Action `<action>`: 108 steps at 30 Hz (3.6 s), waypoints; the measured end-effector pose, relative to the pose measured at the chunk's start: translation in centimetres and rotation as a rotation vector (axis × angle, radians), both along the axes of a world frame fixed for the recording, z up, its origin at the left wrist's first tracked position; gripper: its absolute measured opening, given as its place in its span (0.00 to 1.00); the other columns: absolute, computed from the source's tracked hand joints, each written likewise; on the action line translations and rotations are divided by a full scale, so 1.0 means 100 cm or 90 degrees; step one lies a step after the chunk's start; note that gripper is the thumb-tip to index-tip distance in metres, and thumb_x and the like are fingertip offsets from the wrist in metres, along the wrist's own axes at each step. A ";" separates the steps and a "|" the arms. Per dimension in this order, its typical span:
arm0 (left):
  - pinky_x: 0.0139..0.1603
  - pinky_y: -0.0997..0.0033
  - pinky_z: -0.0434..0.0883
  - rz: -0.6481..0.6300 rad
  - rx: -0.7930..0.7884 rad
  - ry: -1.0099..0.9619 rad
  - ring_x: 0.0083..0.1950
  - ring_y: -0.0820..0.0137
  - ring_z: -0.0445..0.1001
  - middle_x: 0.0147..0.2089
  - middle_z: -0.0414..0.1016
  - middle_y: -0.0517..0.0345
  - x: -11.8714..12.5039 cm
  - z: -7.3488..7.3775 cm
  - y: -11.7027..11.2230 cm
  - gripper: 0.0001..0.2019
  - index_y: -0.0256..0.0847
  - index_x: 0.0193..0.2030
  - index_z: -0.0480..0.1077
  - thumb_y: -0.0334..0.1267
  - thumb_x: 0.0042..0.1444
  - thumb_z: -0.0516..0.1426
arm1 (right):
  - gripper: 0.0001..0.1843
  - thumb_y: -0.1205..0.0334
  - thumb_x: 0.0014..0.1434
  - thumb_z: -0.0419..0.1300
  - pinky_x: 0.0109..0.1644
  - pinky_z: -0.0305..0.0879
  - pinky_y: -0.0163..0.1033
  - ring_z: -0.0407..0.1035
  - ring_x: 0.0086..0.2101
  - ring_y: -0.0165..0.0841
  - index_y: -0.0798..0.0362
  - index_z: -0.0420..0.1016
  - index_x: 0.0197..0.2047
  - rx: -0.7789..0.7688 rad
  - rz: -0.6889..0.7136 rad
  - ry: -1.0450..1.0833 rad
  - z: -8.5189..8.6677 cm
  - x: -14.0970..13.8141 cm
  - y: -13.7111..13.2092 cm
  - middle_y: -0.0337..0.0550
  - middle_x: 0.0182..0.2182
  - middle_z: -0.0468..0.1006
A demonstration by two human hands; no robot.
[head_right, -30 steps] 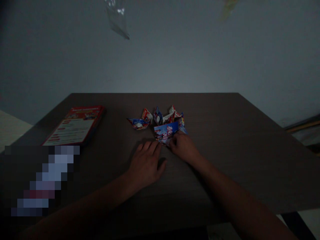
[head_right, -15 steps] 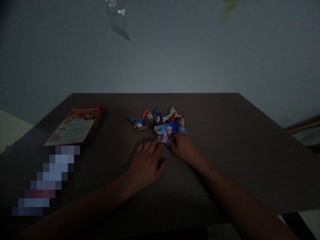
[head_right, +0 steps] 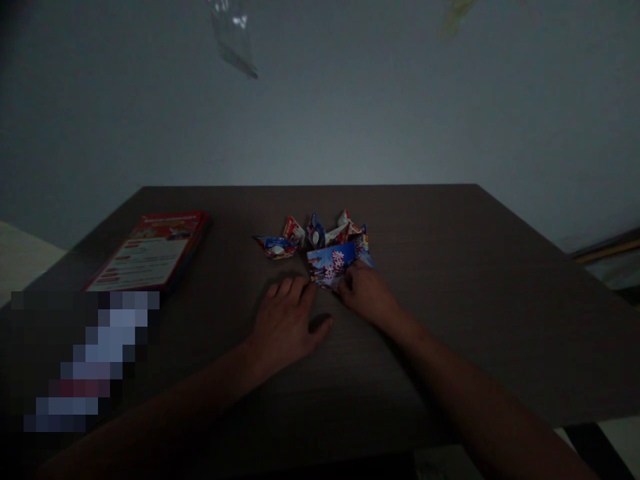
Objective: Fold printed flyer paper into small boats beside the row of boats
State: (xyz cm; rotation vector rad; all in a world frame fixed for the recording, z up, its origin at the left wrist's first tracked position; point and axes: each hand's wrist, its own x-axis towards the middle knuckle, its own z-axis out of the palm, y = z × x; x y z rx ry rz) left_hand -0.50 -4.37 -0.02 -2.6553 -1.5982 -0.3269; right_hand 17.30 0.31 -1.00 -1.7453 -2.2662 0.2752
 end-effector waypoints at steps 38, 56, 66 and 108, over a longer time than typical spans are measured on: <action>0.51 0.55 0.59 -0.079 -0.012 0.003 0.52 0.57 0.62 0.53 0.66 0.45 0.000 0.001 0.000 0.23 0.36 0.56 0.65 0.49 0.60 0.48 | 0.10 0.65 0.58 0.54 0.34 0.56 0.35 0.65 0.30 0.31 0.57 0.69 0.26 -0.003 0.003 0.006 0.002 0.001 0.000 0.48 0.31 0.71; 0.52 0.55 0.60 -0.098 -0.019 -0.003 0.53 0.57 0.62 0.51 0.67 0.45 -0.001 0.008 -0.003 0.21 0.38 0.55 0.65 0.46 0.59 0.49 | 0.15 0.55 0.57 0.56 0.32 0.57 0.35 0.65 0.27 0.31 0.55 0.68 0.24 -0.011 -0.009 0.054 0.006 0.001 -0.003 0.45 0.29 0.71; 0.51 0.54 0.60 -0.088 -0.010 -0.004 0.53 0.57 0.63 0.53 0.67 0.43 0.000 0.006 -0.001 0.20 0.34 0.52 0.66 0.45 0.59 0.49 | 0.17 0.49 0.53 0.60 0.31 0.58 0.35 0.67 0.28 0.32 0.56 0.72 0.28 -0.045 -0.001 0.054 0.007 0.010 -0.004 0.45 0.30 0.74; 0.50 0.55 0.60 -0.101 -0.010 -0.034 0.51 0.58 0.64 0.50 0.69 0.47 -0.003 0.001 0.007 0.17 0.37 0.49 0.68 0.45 0.60 0.49 | 0.16 0.58 0.55 0.58 0.31 0.63 0.36 0.71 0.29 0.34 0.56 0.72 0.45 -0.076 -0.072 0.245 0.001 0.039 0.006 0.45 0.31 0.79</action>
